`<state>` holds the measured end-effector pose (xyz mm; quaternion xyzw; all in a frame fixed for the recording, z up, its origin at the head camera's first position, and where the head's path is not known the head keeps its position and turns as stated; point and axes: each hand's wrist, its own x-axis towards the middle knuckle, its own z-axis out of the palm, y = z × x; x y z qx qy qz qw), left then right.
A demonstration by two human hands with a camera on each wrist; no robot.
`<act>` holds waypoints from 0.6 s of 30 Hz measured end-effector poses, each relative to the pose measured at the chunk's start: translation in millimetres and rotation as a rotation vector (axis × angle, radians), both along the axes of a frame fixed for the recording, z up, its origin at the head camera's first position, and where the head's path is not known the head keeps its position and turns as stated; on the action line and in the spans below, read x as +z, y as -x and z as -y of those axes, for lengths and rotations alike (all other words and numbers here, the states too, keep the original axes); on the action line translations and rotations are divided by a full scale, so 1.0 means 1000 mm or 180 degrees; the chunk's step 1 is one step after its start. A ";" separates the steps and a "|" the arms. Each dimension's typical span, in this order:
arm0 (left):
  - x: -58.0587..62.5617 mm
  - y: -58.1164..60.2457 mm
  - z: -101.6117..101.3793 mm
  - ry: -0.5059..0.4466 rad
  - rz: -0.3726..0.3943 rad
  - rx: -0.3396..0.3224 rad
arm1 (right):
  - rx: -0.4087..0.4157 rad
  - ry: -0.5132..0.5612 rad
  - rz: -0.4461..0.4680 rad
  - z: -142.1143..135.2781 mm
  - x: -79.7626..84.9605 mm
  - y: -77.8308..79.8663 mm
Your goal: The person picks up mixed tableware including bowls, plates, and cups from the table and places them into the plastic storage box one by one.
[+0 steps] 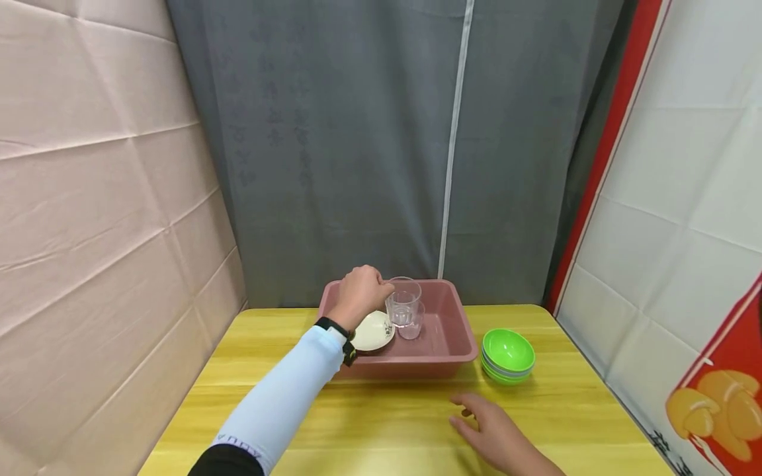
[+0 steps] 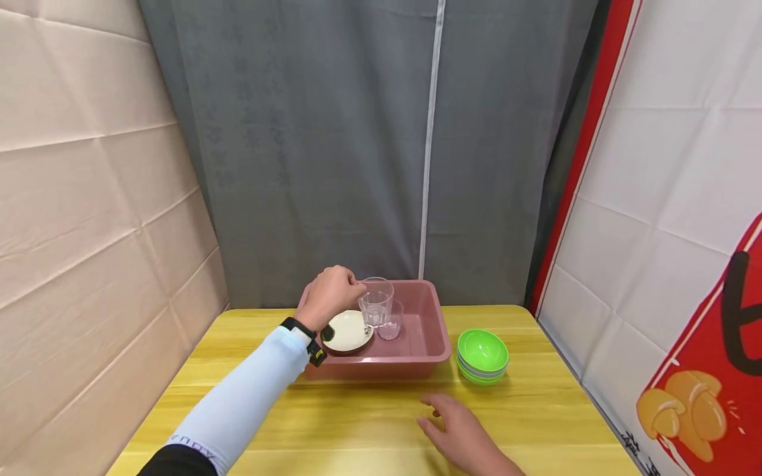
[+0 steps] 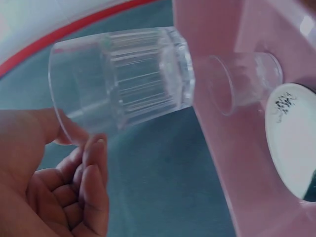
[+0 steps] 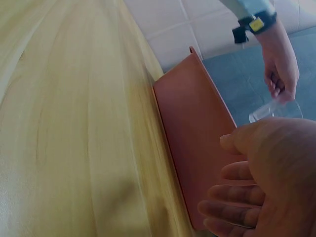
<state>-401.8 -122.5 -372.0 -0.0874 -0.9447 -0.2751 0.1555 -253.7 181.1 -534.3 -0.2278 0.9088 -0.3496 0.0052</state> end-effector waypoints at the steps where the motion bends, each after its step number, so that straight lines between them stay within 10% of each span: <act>1: -0.001 0.007 -0.002 -0.0008 0.0023 0.0038 | 0.0009 0.0002 -0.0007 0.000 -0.001 0.000; 18: -0.039 0.098 -0.011 -0.0037 0.0234 0.0473 | 0.0214 0.0040 -0.0133 0.006 -0.005 -0.007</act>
